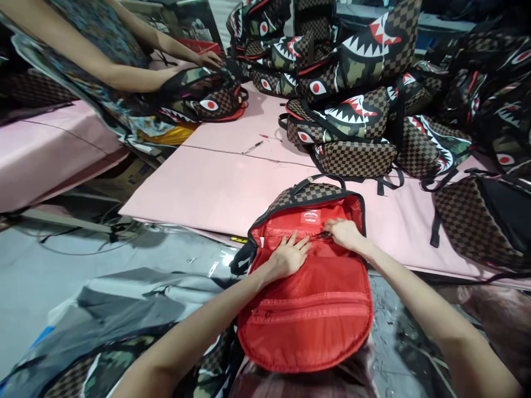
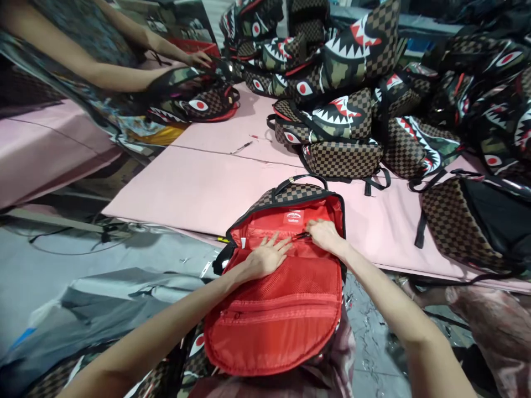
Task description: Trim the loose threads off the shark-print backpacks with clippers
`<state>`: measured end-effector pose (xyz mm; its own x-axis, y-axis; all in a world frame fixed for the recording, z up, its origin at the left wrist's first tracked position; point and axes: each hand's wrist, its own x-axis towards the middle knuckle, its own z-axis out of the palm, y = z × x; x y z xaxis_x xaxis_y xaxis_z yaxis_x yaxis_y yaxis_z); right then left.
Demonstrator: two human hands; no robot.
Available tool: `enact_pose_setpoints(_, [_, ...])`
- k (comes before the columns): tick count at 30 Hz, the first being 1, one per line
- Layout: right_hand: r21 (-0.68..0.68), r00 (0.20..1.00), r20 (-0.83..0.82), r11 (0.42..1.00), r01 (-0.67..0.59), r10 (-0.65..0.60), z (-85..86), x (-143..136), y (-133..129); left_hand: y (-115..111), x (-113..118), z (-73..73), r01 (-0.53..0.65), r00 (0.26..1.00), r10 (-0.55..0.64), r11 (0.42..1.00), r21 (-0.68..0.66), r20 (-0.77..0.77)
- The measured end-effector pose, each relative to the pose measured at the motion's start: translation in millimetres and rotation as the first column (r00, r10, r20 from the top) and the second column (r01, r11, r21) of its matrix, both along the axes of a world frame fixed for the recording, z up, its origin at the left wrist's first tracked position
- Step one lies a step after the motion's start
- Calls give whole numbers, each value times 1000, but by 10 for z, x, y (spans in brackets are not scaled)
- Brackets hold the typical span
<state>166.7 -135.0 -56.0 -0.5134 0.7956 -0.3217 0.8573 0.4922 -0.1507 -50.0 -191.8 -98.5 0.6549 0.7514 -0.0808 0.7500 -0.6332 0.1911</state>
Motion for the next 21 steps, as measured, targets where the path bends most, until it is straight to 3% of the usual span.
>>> enact_pose_setpoints(2, [-52,992,-93,994,-94,89,85,-122,314,38,28,-34,34,999,-36,997,-65,-33])
enact_pose_setpoints(4, [-110,949,-302,985,-134,95,216,-247,677,72,43,-32,54,997,-59,994,-97,-49])
enact_pose_setpoints(7, [-150,771,-636,985,-80,-34,416,-353,1078,107,44,-13,58,996,-66,992,-111,-63])
enact_pose_setpoints(10, [-274,604,-769,962,-16,-209,532,-299,1125,127,29,-31,55,996,-63,991,-125,-64])
enact_pose_setpoints(12, [-378,454,-823,926,11,-342,571,-131,973,129,25,-59,57,996,-66,987,-151,-59])
enact_pose_setpoints(15, [-477,178,-860,877,57,-479,573,359,557,137,48,-69,43,998,-53,978,-206,-43])
enact_pose_setpoints(17, [-508,-22,-857,838,201,-514,483,781,185,183,56,-6,23,1000,-28,959,-283,-13])
enact_pose_setpoints(19, [-572,-181,-813,703,422,-553,276,1154,-234,288,-10,138,40,997,-7,911,-411,82])
enact_pose_setpoints(21, [-643,-258,-731,509,572,-632,-42,1356,-653,436,-200,334,39,962,107,858,-512,251])
